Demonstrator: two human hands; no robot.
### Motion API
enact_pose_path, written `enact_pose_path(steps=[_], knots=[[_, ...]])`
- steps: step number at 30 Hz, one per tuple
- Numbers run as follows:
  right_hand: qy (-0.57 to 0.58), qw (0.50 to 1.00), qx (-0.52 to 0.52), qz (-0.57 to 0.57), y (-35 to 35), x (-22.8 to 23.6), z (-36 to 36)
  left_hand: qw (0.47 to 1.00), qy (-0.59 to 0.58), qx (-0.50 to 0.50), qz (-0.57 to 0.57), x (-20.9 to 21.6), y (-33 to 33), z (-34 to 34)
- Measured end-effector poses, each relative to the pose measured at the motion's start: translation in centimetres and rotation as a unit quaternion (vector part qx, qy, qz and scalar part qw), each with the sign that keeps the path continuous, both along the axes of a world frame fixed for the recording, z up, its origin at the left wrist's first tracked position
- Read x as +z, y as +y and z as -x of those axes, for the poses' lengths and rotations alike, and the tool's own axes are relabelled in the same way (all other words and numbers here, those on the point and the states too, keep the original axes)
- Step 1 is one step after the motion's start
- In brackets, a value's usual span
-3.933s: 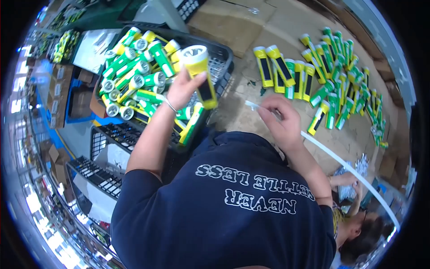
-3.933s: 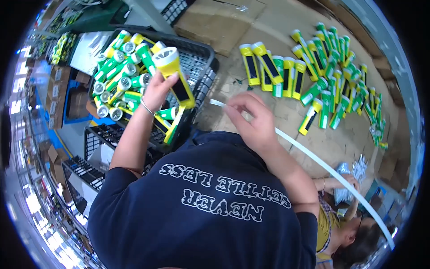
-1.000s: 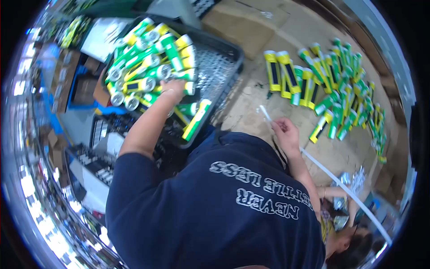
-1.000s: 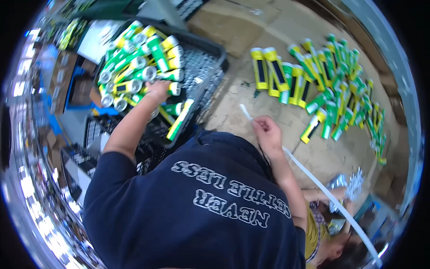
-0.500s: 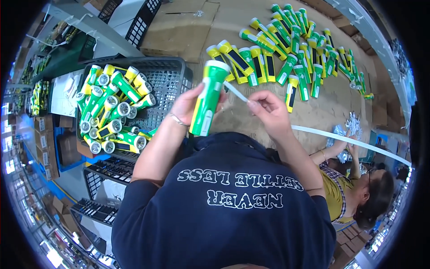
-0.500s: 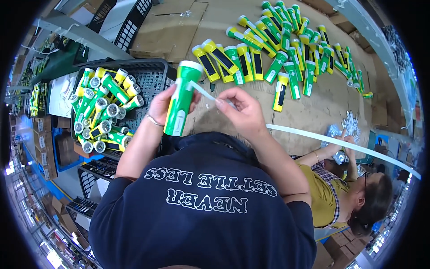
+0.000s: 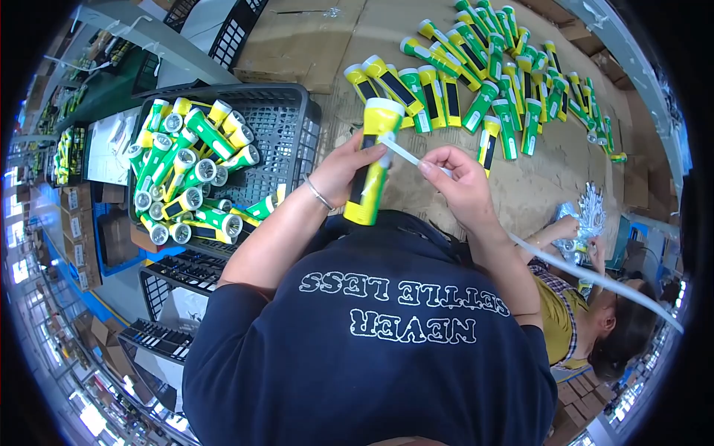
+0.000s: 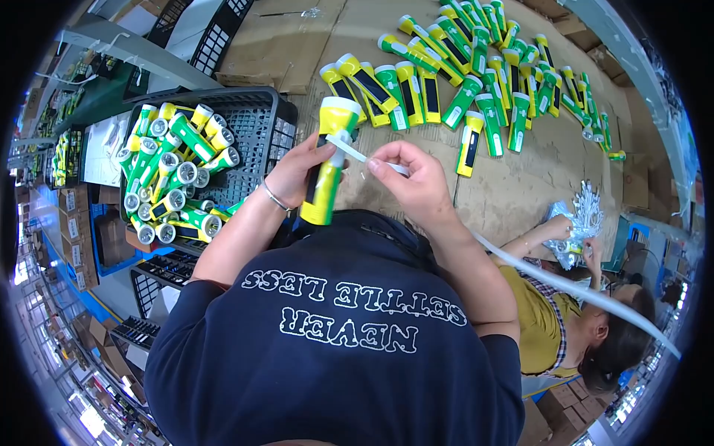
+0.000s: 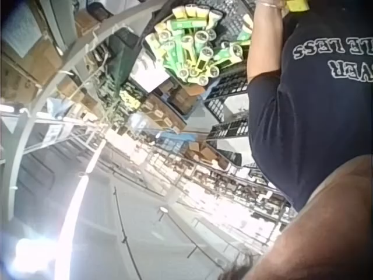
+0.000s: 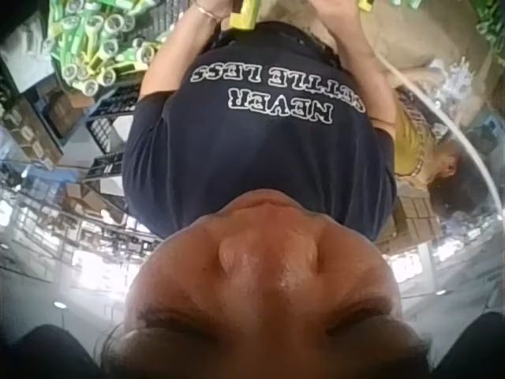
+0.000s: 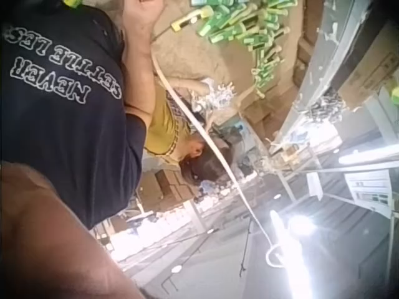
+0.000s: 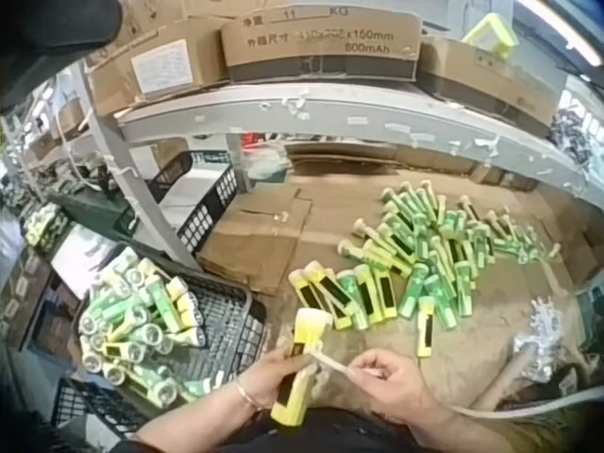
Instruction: Applying small white adhesive labels to the green bodies of plastic flashlights on an industrial assembly line.
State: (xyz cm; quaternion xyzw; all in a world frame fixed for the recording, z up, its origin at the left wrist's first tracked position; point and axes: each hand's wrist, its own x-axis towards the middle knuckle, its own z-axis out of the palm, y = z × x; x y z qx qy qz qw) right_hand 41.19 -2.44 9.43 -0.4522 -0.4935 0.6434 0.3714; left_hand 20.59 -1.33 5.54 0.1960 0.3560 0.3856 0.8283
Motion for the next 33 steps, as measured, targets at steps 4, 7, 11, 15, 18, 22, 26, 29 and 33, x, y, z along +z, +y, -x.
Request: enact_pose_path(steps=[4, 7, 11, 15, 18, 22, 26, 29, 33], knots=[[-0.004, 1.000, -0.004, 0.010, 0.0, -0.1, -0.3, 0.981, 0.173, 0.068, -0.049, 0.5, -0.5, -0.7], [0.002, 1.000, 0.002, 0.009, 0.1, 0.0, -0.4, 0.996, 0.073, 0.051, -0.030, -0.3, -0.1, -0.1], [0.017, 1.000, 0.002, 0.018, 0.2, 0.1, -0.5, 0.999, -0.022, 0.027, -0.016, 1.4, -0.3, -0.5], [0.003, 1.000, 0.018, 0.018, 0.3, 0.4, -0.6, 0.998, 0.009, -0.018, -0.052, 1.7, -0.7, -0.4], [-0.003, 0.999, 0.025, 0.019, 0.4, 0.5, -0.6, 0.997, 0.029, -0.023, -0.069, 1.9, -0.9, -0.5], [-0.009, 0.999, 0.030, 0.024, 0.7, 0.5, -0.6, 0.983, 0.110, -0.009, -0.150, 2.3, -1.5, -0.6], [-0.003, 0.999, 0.032, 0.030, 0.8, -0.1, -0.5, 0.974, 0.147, -0.023, -0.170, 2.2, -1.7, -0.6], [-0.003, 0.999, 0.031, 0.027, 0.9, -0.3, -0.5, 0.989, 0.081, -0.011, -0.122, 2.2, -1.6, -0.7], [-0.032, 0.998, 0.030, 0.034, 0.5, 0.1, -0.4, 0.976, 0.149, -0.033, -0.154, 1.9, -1.4, -1.0]])
